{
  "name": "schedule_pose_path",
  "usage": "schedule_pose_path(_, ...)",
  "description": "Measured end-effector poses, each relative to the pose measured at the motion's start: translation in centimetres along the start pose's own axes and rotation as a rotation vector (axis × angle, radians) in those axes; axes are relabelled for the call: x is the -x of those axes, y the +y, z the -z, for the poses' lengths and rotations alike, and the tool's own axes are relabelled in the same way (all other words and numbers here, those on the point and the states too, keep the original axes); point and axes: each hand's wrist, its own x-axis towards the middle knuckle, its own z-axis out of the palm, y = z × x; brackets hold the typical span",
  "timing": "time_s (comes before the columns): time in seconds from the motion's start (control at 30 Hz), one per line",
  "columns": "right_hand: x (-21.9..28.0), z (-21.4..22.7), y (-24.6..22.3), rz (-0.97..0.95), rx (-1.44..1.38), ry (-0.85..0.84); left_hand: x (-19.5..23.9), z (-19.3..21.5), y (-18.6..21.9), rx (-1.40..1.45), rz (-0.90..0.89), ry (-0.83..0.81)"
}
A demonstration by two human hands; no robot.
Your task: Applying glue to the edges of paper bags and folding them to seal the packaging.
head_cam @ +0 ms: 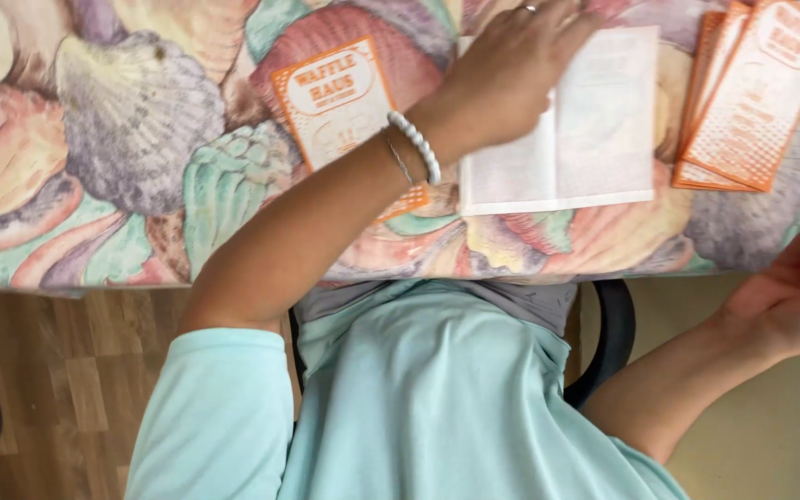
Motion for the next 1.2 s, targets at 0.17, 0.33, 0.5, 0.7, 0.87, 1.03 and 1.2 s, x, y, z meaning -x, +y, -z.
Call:
schedule_pose_path(0.17,-2.8,6.5,3.7,0.458,0.140,0.000,-1.7,-0.9,-1.3,-0.018,0.057,-0.191)
schedule_pose_path(0.33,-1.3,5.8,4.4,0.470,0.406,0.013,-2.1,-1.4,-2.9,0.007,-0.018,-0.148)
schedule_pose_path(0.5,-0.1,4.0,3.2,0.360,0.599,-0.067,-2.2,-3.3,-5.4,0.133,0.062,-0.109)
schedule_pose_path(0.7,1.0,3.1,1.9,0.395,0.647,-0.142,-1.2,3.0,-2.0,0.540,0.075,-0.232)
schedule_pose_path(0.87,3.5,0.7,-1.0,0.738,0.877,-0.053,2.6,8.7,1.5,0.660,-0.120,-0.088)
schedule_pose_path(1.03,7.9,-6.8,-5.2,0.640,0.476,-0.706,6.5,10.7,4.1,0.650,-0.162,0.100)
schedule_pose_path(1.2,10.4,-12.7,-5.3,0.229,0.548,-1.398,9.5,11.7,4.5,0.628,-0.027,0.268)
